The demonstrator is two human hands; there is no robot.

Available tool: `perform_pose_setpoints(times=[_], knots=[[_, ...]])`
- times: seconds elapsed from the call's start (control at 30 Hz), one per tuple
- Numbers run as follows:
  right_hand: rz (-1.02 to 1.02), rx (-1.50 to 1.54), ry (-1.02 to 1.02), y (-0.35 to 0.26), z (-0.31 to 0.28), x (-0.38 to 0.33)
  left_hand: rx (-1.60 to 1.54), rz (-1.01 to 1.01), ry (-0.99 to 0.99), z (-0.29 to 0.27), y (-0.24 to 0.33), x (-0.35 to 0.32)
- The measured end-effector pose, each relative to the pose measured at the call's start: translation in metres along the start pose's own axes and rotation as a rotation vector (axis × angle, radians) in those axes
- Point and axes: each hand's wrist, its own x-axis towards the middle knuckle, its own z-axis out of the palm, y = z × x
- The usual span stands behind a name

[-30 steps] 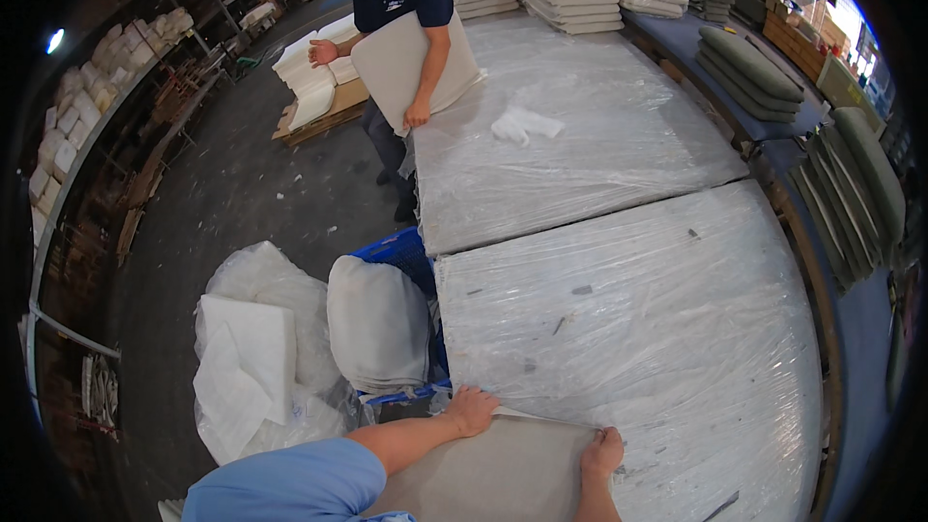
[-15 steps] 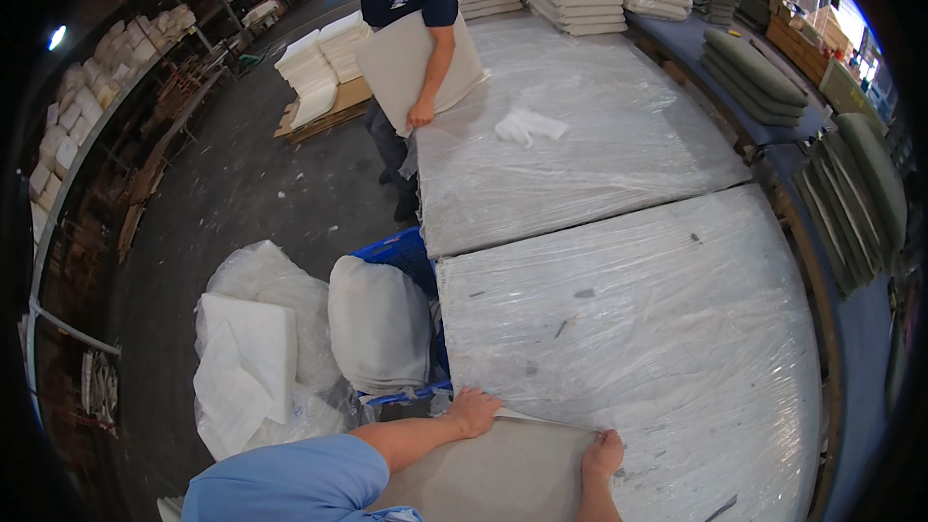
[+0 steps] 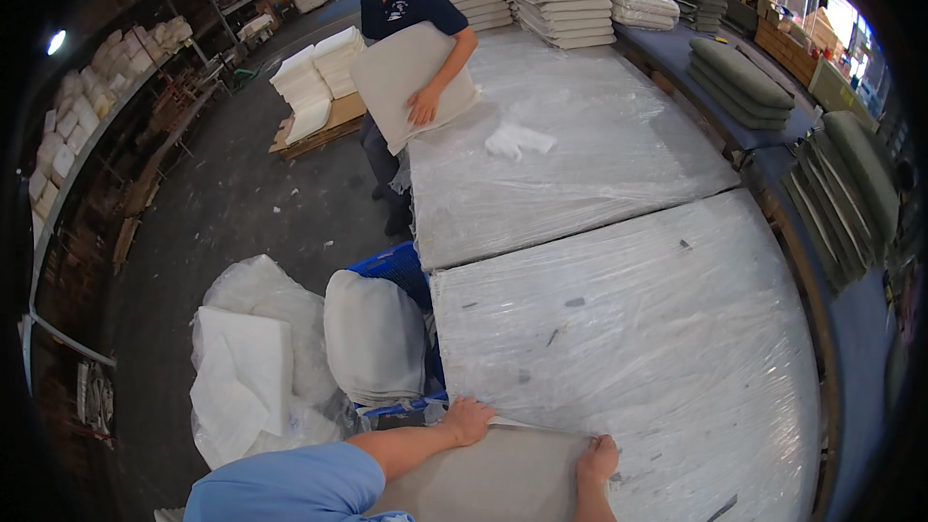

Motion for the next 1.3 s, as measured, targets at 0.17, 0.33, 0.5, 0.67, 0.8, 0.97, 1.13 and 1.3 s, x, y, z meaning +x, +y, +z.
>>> perform_pose_setpoints(times=[0.17,0.33,0.5,0.67,0.8,0.97,1.13,1.3], knots=[[0.0,-0.011,-0.013,0.0001,0.0,0.0006,0.001,-0.006,-0.005,-0.0021,0.0015,-0.0003],[0.005,-0.017,-0.02,-0.0011,-0.0009,0.0002,0.016,-0.007,-0.006,0.0001,-0.0003,0.0002],[0.012,0.004,-0.017,-0.0003,-0.0001,0.0003,0.001,-0.002,-0.007,-0.0003,-0.0004,0.0005],[0.02,0.011,-0.024,-0.0013,-0.0003,0.001,0.002,-0.005,-0.01,-0.0023,0.0,0.0004],[0.005,0.015,-0.005,0.0013,0.0015,0.0004,0.0,-0.003,-0.012,-0.0015,-0.001,0.001],[-0.008,0.002,-0.004,0.0004,0.0008,-0.0002,0.009,-0.008,-0.007,0.0001,-0.001,0.0001],[0.0,0.007,-0.017,0.0018,0.0001,0.0007,0.009,-0.003,-0.016,-0.0024,0.0007,-0.0007],[-0.011,-0.012,-0.012,0.0026,0.0017,0.0008,0.004,-0.003,-0.026,-0.0039,0.0009,-0.001]])
